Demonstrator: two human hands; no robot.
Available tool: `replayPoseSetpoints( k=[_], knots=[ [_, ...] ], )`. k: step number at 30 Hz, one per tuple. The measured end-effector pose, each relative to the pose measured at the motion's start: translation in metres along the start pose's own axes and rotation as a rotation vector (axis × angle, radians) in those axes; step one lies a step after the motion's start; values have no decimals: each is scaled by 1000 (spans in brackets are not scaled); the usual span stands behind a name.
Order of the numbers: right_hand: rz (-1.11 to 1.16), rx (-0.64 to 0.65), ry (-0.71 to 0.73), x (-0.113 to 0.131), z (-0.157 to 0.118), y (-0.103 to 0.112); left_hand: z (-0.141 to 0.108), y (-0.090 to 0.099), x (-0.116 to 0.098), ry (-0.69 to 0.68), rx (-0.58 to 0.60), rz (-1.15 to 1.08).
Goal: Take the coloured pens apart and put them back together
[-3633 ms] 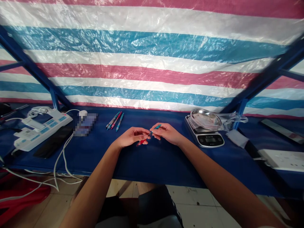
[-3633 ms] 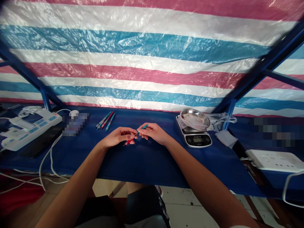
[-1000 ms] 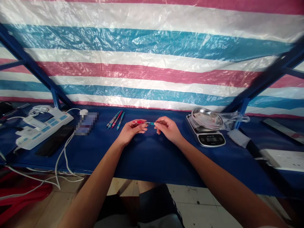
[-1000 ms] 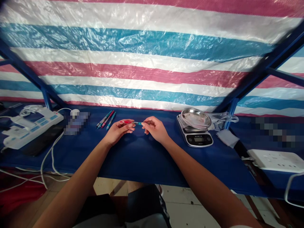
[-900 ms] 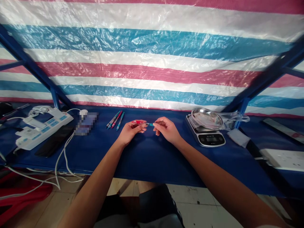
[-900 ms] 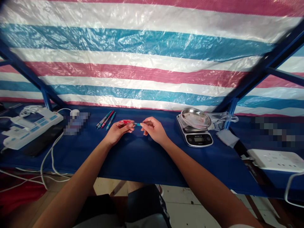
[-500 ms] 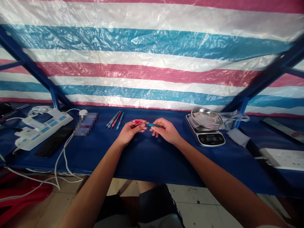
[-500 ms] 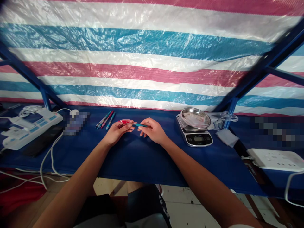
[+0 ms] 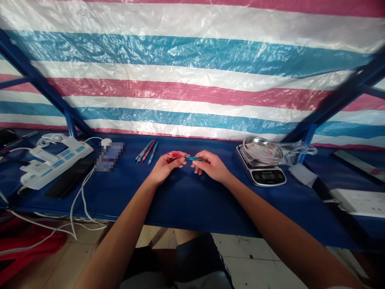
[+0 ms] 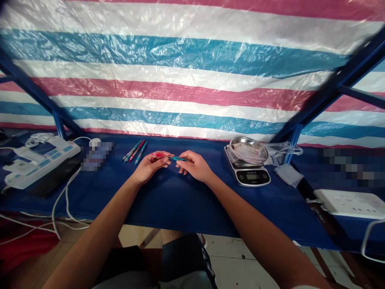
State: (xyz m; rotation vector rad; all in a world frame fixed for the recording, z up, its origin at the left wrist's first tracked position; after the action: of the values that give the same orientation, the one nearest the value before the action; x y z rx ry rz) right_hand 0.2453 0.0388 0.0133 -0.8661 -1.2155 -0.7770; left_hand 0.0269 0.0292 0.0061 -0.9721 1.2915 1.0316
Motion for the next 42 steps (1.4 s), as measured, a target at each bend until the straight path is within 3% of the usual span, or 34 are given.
replayPoseSetpoints(
  k=[3, 9, 15, 23, 29, 34, 38, 42],
  knots=[
    [7, 8, -65, -4, 1, -1, 0, 0, -1, 5, 1, -1],
    [-1, -34, 54, 3, 0, 1, 0, 1, 1, -1, -14, 1],
    [-15, -48, -13, 2, 0, 1, 1, 2, 4, 33, -48, -1],
    [8, -245, 116, 8, 2, 12, 3, 4, 5, 45, -81, -106],
    [241, -304, 128, 10, 5, 22, 4, 5, 7, 67, -119, -133],
    [446, -421, 36, 9, 7, 36, 2, 3, 1, 81, -105, -133],
    [432, -389, -31, 7, 7, 36, 0, 2, -1, 74, -87, -110],
    [447, -246, -106, 1, 6, 24, -2, -3, -6, 30, -21, -5]
  ],
)
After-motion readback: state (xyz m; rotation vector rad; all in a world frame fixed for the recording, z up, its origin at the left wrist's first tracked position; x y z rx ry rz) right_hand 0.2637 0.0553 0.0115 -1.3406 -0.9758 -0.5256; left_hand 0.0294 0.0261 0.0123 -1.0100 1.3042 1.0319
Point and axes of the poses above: each hand's wrist, its own z-axis towards the middle knuckle, its own y-axis out of the back of the hand, x = y × z, the point moved 4 cm from there along z, towards the middle knuckle, and after that the axes turned 11 degrees about z, right-handed, at the moved point
